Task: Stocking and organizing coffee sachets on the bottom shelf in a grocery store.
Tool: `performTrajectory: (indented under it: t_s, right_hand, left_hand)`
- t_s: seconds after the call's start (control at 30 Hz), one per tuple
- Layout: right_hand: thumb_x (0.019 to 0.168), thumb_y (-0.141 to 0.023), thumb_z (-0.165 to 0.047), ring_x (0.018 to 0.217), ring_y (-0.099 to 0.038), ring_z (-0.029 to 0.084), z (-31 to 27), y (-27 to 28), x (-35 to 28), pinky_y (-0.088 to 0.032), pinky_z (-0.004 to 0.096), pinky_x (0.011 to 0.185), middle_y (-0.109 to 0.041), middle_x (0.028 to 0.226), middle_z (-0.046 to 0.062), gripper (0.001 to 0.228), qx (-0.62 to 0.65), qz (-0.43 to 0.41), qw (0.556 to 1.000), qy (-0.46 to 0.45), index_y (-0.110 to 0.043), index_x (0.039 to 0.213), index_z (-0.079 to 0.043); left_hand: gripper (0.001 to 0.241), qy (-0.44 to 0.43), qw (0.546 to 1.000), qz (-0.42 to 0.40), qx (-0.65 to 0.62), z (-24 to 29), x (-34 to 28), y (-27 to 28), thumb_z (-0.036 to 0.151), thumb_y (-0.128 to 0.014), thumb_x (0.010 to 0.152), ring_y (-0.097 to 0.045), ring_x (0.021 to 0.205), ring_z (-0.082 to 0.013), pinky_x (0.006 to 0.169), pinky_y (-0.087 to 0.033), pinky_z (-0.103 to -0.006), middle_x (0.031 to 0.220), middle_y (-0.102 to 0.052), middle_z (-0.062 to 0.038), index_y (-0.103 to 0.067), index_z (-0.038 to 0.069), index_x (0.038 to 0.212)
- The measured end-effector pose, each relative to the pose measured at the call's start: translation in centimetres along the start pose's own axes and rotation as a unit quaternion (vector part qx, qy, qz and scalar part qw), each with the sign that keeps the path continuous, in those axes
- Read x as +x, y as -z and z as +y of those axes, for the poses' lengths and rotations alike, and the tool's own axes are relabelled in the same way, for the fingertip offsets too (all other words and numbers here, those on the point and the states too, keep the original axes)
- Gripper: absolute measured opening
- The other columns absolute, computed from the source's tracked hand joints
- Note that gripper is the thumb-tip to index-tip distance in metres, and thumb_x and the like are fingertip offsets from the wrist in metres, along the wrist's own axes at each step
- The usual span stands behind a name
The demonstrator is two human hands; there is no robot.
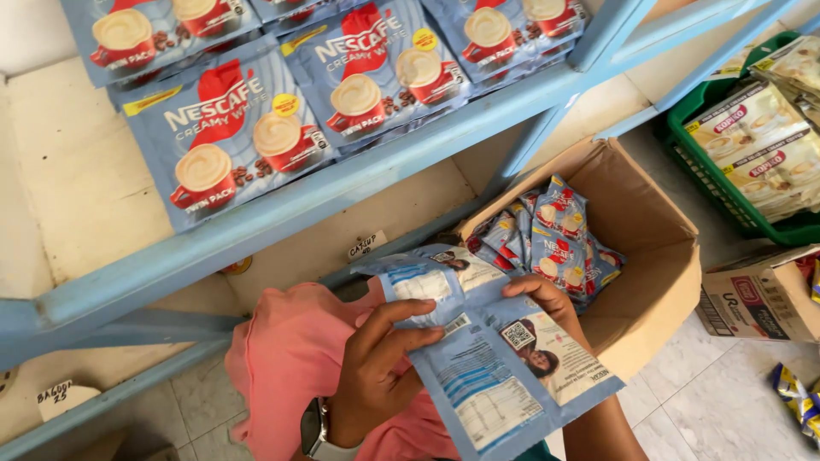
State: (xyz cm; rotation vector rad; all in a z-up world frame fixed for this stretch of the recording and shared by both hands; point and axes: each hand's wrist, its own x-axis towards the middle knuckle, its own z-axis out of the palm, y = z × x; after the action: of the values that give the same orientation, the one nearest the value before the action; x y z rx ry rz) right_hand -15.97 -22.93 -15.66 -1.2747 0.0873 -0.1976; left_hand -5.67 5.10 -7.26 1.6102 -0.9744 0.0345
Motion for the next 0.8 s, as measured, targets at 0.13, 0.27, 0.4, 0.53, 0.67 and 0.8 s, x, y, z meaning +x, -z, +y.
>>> performTrajectory:
  t_s: [0.13, 0.27, 0.4, 0.53, 0.67, 0.8]
  right_hand:
    - [0.077, -0.088, -0.015, 0.104, -0.066, 0.018, -0.6, -1.8, 1.0, -0.055, 0.032, 0.091, -0.067, 0.117, 0.009, 0.051, 0.006, -0.005, 0.999, -0.034, -0.066, 0.122, -0.002]
    - [0.079, -0.081, -0.005, 0.104, -0.065, 0.012, 0.7, -1.8, 1.0, -0.055, 0.024, 0.090, -0.066, 0.116, 0.002, 0.034, -0.094, -0.002, 0.994, 0.048, -0.068, 0.111, -0.002]
    - [0.086, -0.078, 0.000, 0.080, -0.062, 0.010, 1.3, -2.4, 0.6, -0.048, 0.023, 0.065, -0.073, 0.094, 0.004, 0.028, -0.067, 0.108, 0.990, -0.060, -0.067, 0.112, 0.005]
    - [0.081, -0.079, 0.000, 0.060, -0.054, 0.007, -0.8, -4.9, 1.7, -0.039, 0.022, 0.052, -0.061, 0.068, 0.001, 0.056, -0.075, 0.155, 0.982, -0.081, -0.049, 0.128, -0.004]
    - [0.083, -0.077, 0.001, 0.061, -0.050, 0.005, -1.1, -5.5, 1.7, -0.038, 0.019, 0.058, -0.056, 0.066, -0.001, 0.060, -0.056, 0.149, 0.982, -0.103, -0.046, 0.134, -0.004]
    - [0.083, -0.077, 0.001, 0.058, -0.044, 0.005, -1.7, -5.7, 1.2, -0.033, 0.020, 0.053, -0.051, 0.065, -0.002, 0.061, -0.071, 0.123, 0.985, -0.095, -0.047, 0.136, -0.004]
  left_hand:
    - [0.032, 0.016, 0.999, 0.041, -0.020, -0.3, -1.5, 0.0, 0.008, -0.083, 0.077, -0.068, 0.113, -0.0282, 0.096, -0.056, -0.0349, 0.129, -0.067, -0.013, -0.073, 0.003, 0.107]
    - [0.027, 0.103, 0.988, 0.085, -0.082, -1.3, -3.1, -1.1, 0.000, -0.071, 0.080, -0.068, 0.112, -0.0264, 0.097, -0.054, -0.0330, 0.124, -0.069, -0.012, -0.073, 0.000, 0.107]
    - [0.017, 0.222, 0.953, 0.120, -0.165, -2.9, -4.5, -2.4, 0.003, -0.070, 0.094, -0.065, 0.102, -0.0202, 0.089, -0.054, -0.0304, 0.112, -0.068, -0.011, -0.073, -0.002, 0.110]
    - [0.035, 0.255, 0.919, 0.185, -0.238, -2.8, -3.3, -2.1, 0.007, -0.073, 0.098, -0.065, 0.106, -0.0172, 0.091, -0.057, -0.0304, 0.120, -0.062, -0.010, -0.058, -0.002, 0.128]
    - [0.074, 0.330, 0.855, 0.228, -0.328, -2.1, -1.6, -1.2, 0.004, -0.071, 0.088, -0.065, 0.118, -0.0145, 0.093, -0.059, -0.0314, 0.136, -0.062, -0.007, -0.037, 0.007, 0.153]
    - [0.076, 0.415, 0.776, 0.239, -0.411, -2.9, -1.7, -0.1, 0.004, -0.067, 0.086, -0.065, 0.115, -0.0151, 0.086, -0.060, -0.0331, 0.140, -0.061, -0.004, -0.035, 0.010, 0.155]
